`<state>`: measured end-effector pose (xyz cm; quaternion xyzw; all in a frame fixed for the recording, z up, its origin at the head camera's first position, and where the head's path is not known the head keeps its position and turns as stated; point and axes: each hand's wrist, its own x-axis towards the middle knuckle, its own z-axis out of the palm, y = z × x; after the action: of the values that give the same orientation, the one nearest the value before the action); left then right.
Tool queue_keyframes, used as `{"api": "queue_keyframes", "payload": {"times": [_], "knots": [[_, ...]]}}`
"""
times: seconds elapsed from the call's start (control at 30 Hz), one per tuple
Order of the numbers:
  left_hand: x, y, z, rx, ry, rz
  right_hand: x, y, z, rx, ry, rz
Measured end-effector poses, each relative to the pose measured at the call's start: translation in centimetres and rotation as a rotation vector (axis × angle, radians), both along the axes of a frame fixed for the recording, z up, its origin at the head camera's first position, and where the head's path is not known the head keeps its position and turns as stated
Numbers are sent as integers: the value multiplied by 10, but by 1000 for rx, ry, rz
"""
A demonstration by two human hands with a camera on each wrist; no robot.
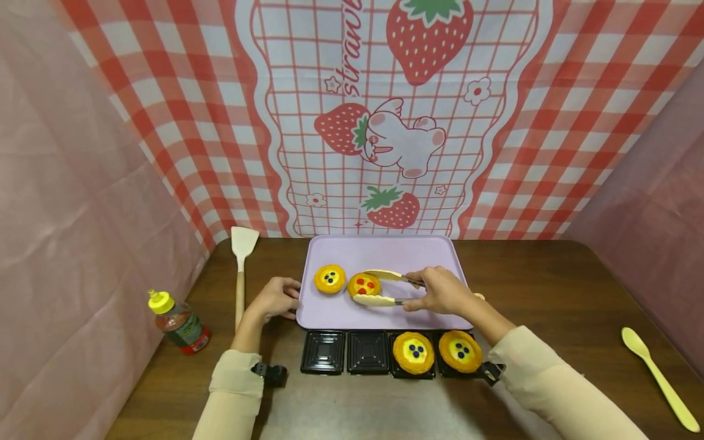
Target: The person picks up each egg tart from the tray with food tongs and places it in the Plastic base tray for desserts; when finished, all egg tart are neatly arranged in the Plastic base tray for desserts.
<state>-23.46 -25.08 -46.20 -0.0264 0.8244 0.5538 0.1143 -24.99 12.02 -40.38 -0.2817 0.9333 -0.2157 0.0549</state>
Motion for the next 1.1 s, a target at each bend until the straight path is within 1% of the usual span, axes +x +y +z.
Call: {"api": "queue_keyframes", "payload": {"times": [0.17, 0.33, 0.53, 0.8, 0.97, 1.1], "knots": [[0, 0, -1, 11, -8, 2, 4, 3, 7, 6, -1, 0], [0, -1, -2, 7, 2, 1, 14, 8, 18, 11, 36, 36], [-2, -3, -4, -1, 3, 4, 32, 17, 24, -8, 69, 73], [-2, -3, -3, -3, -4, 2, 59, 31, 32, -1, 89, 84], [-1, -2, -2, -10, -10, 0, 72, 38, 36, -12, 99, 99], [-1, -1, 0, -13, -15, 0, 78, 41, 36, -38, 86, 111]]}}
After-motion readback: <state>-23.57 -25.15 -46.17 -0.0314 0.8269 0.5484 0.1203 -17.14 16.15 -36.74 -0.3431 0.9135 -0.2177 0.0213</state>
